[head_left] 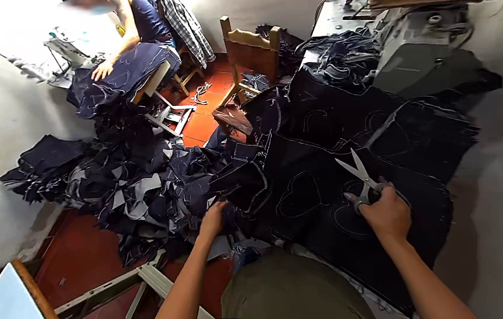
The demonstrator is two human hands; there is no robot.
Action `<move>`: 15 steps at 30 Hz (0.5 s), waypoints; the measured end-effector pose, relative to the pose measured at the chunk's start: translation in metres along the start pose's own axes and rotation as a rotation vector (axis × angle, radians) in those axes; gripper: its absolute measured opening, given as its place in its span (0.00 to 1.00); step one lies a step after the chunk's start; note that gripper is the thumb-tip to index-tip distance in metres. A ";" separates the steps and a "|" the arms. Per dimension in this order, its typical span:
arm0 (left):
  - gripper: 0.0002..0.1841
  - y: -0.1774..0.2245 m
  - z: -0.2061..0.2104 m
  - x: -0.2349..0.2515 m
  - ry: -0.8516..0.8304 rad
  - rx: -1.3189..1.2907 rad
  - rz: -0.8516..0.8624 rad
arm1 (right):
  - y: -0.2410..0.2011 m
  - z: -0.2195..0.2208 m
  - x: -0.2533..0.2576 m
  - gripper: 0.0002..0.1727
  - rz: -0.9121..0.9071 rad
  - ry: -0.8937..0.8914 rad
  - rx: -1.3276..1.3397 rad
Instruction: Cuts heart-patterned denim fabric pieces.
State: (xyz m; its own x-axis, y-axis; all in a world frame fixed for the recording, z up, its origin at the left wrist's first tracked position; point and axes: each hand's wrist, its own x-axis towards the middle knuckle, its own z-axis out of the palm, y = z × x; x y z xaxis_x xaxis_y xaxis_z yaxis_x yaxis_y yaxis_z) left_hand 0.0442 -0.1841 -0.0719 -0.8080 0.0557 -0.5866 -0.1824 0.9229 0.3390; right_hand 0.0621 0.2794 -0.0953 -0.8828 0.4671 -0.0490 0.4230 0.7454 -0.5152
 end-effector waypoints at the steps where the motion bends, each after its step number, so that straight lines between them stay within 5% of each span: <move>1: 0.23 -0.001 0.017 0.012 -0.067 0.037 0.091 | 0.001 0.001 0.001 0.51 0.000 -0.007 -0.014; 5: 0.24 0.014 0.038 0.029 -0.208 0.304 0.167 | 0.003 0.000 0.002 0.53 0.028 -0.026 -0.077; 9: 0.22 -0.015 0.028 0.027 -0.326 0.383 0.243 | -0.001 -0.001 0.003 0.53 0.066 -0.037 -0.074; 15: 0.13 -0.049 0.032 -0.026 -0.271 -0.089 0.637 | -0.005 -0.006 0.005 0.48 0.080 -0.040 -0.070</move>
State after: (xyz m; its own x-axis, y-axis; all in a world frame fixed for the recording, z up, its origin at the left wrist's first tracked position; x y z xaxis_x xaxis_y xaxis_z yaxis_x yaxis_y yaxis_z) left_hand 0.0922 -0.2189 -0.0970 -0.6064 0.6798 -0.4125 0.2262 0.6448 0.7301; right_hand 0.0566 0.2807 -0.0876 -0.8527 0.5080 -0.1220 0.5041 0.7386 -0.4476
